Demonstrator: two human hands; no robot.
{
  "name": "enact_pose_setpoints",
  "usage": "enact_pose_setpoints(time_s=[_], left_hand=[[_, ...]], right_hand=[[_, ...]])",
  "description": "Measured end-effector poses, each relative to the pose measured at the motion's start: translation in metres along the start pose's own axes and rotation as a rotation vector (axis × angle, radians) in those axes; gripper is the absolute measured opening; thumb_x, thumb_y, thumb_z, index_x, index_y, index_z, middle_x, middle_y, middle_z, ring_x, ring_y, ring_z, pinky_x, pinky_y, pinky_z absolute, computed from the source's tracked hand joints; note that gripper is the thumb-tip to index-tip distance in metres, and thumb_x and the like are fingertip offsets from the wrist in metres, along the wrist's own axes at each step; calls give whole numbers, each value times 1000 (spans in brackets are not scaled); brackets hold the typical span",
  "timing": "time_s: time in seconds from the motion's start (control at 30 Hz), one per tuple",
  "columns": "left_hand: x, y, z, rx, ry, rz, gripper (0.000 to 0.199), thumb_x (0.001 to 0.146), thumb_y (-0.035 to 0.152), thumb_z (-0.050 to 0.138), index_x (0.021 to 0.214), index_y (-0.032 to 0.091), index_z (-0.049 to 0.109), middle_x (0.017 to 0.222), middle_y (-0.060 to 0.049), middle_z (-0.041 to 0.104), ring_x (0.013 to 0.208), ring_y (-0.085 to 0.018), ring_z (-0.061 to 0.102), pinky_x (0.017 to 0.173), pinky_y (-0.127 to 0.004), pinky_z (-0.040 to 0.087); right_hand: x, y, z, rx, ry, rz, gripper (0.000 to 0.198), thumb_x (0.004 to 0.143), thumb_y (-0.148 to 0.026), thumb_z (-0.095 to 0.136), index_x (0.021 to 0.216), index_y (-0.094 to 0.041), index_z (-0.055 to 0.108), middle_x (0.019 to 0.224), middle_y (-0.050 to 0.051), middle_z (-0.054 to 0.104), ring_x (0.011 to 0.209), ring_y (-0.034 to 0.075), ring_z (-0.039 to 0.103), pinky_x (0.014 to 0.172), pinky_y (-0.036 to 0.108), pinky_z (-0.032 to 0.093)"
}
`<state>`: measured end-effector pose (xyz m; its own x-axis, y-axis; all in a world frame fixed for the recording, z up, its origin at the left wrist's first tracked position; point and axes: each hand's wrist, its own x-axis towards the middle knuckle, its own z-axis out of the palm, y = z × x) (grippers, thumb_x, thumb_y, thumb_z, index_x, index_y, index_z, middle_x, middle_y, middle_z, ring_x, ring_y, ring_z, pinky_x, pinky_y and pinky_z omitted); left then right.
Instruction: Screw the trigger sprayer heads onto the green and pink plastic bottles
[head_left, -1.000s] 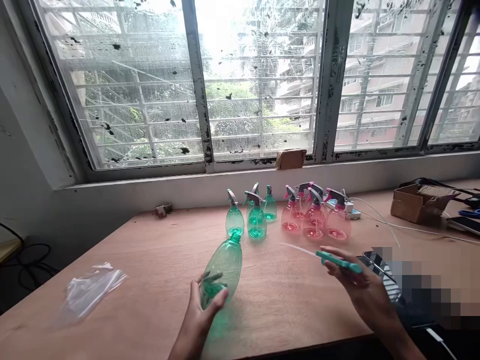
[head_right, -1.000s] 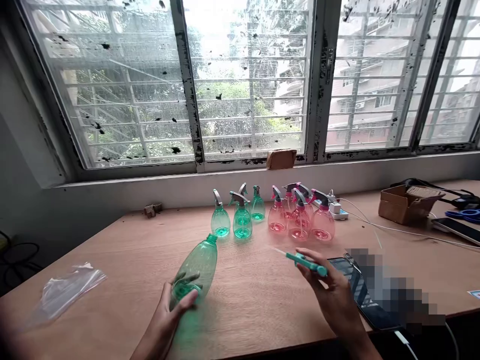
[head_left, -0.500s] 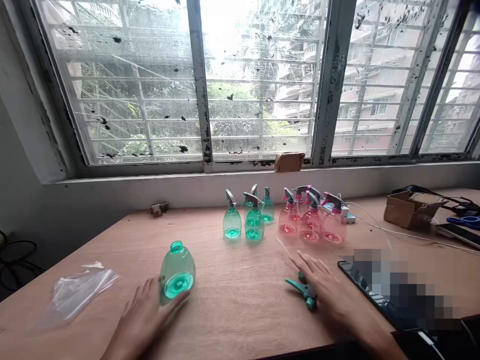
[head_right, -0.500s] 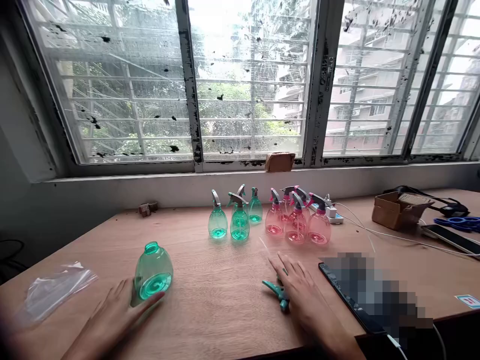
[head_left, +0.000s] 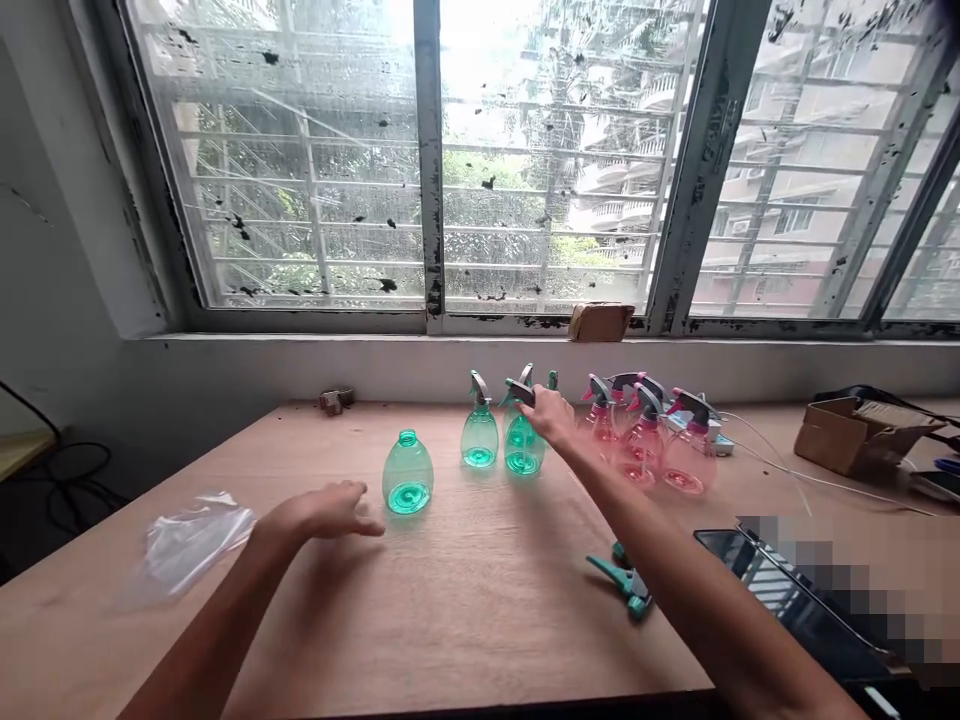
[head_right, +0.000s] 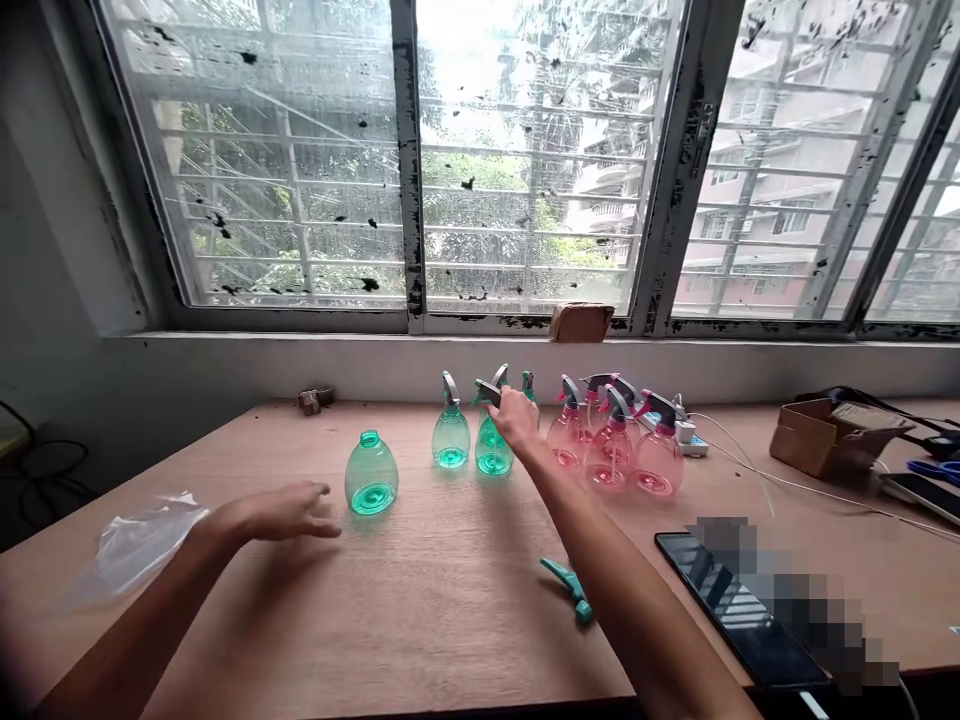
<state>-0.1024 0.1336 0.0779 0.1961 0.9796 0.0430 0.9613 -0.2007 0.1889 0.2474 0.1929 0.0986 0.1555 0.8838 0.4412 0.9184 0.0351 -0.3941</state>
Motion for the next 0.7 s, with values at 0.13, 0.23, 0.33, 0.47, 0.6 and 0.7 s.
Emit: enact_pose_setpoints(time_s=[0.13,0.23,0.33,0.47,0.6,0.7], left_hand=[[-27,36,-35,-43,46,116,79,86,71,54,146,20,49,151,-17,53,135,-39,53,107,-47,46],[-64,98,-31,-114,206,357,63,99,65,38,147,26,47,152,-8,54,139,-30,50,114,-45,41],[-101,162,-4,-56,401,662,72,93,71,44,149,25,43,156,-10,48,140,-34,47,112,-52,42],[-126,206,30,0,628,751,85,87,67,61,149,14,40,146,-15,59,131,-39,54,110,-58,40],[-128,205,43,-34,629,692,83,80,48,80,146,16,41,143,-15,61,126,-39,58,101,-53,49],[-124,200,42,-126,534,626,75,74,27,83,139,17,47,133,-14,66,116,-37,63,94,-52,53]], right_hand=[[-47,-4,-20,20,71,12,22,98,-39,55,104,-18,61,95,18,77,89,35,73,68,35,48],[-104,-1,-51,80,146,7,30,101,-48,43,95,-22,58,83,8,75,73,27,70,57,30,44],[-159,3,-82,425,258,19,40,95,-59,49,77,-24,55,59,-1,61,55,21,62,49,27,45],[-204,5,-103,942,195,248,39,85,-63,61,86,-24,59,52,-7,53,36,17,56,34,26,45],[-213,6,-105,1007,87,262,35,82,-56,68,75,-23,57,49,-7,56,36,15,56,34,23,45],[-213,5,-102,958,53,149,34,85,-52,67,72,-23,56,44,-7,54,38,14,52,37,22,43]])
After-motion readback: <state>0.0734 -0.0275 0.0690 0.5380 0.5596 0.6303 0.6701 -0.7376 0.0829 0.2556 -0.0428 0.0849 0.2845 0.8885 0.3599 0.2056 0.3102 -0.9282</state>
